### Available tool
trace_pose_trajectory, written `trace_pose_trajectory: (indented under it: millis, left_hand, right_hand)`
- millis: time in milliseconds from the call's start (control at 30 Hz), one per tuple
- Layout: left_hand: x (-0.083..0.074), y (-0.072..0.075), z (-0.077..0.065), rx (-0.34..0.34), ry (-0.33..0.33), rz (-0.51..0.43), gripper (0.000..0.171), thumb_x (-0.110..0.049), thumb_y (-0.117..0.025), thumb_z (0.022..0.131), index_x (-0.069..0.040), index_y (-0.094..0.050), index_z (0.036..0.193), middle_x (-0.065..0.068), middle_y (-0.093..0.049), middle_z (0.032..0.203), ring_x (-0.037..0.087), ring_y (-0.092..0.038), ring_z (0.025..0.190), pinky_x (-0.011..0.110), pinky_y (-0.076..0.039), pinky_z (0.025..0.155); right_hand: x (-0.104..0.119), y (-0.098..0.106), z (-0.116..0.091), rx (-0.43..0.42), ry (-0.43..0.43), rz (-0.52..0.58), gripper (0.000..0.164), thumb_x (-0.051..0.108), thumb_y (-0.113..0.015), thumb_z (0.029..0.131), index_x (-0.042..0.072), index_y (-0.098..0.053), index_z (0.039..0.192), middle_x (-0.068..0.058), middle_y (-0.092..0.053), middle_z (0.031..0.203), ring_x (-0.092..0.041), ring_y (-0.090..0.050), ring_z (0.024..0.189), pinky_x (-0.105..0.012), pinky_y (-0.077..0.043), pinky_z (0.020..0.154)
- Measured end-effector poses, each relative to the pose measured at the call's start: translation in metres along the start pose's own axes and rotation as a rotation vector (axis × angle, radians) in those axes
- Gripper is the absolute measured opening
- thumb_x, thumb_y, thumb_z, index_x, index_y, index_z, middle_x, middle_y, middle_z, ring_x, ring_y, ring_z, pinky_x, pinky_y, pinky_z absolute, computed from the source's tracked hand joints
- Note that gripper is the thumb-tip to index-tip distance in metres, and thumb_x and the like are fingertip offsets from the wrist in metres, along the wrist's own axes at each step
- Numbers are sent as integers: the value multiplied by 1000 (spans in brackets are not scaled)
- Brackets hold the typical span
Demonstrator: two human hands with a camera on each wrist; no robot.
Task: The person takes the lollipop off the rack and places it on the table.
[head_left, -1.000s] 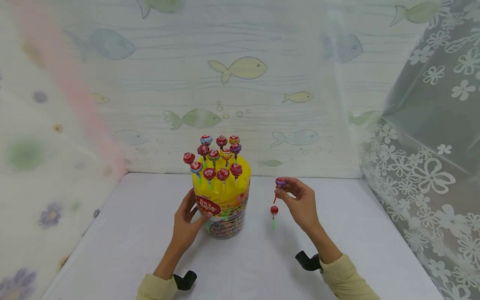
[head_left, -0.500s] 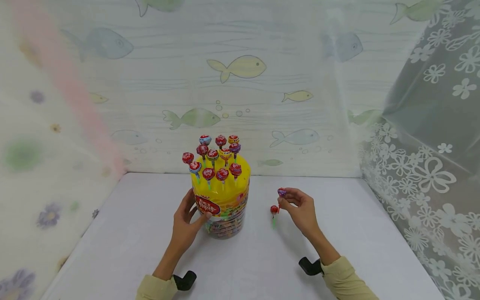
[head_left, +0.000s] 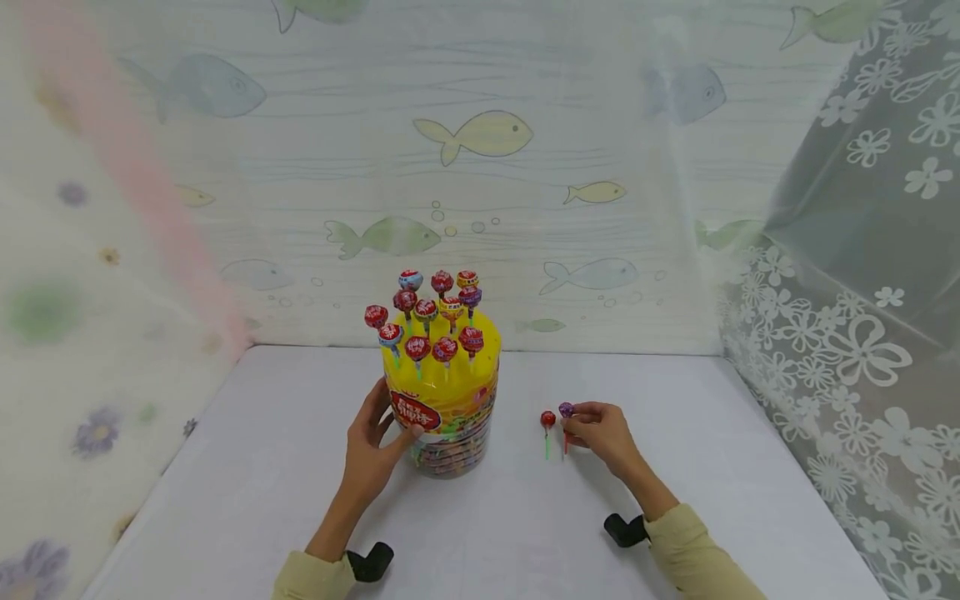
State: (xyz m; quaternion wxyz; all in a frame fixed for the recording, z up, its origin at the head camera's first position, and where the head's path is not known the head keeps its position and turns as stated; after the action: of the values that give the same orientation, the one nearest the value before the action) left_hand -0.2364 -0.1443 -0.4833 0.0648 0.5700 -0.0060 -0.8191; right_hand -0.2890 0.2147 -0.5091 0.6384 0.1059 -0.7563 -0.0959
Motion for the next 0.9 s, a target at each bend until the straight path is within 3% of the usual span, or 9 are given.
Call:
trace_pose_trajectory:
  millis: [433,900]
  left_hand:
    - [-1,0,0,-4,0,0,83,0,-74,90,-12,-31,160,9,-40,160,-3,-42,139,13,-39,110]
    - [-2,1,0,-6,-21,-4,82,2,-74,89,-11,-32,159,10,-40,160,-3,-42,139,13,-39,110]
  right_hand:
    - [-7,-1,8,-53,-68,-197,29,10,-79,85,-11,-69,103,-17,-73,90,-12,-67,70,-25,-55,61]
    - [-7,-3,9,-46,-74,-236,29,8,-78,85,-10,-65,103,-19,-71,92,-13,-68,70,-25,-55,61]
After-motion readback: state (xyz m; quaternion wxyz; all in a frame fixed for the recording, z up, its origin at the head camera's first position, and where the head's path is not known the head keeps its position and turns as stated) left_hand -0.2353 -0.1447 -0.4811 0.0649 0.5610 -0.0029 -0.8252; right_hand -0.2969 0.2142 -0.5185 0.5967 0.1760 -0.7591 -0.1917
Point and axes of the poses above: each hand's wrist, its own z-axis towards the middle knuckle, its own y-axis out of the back of the hand, x = y × z, the point moved 5 cm from there along z, towards the middle knuckle
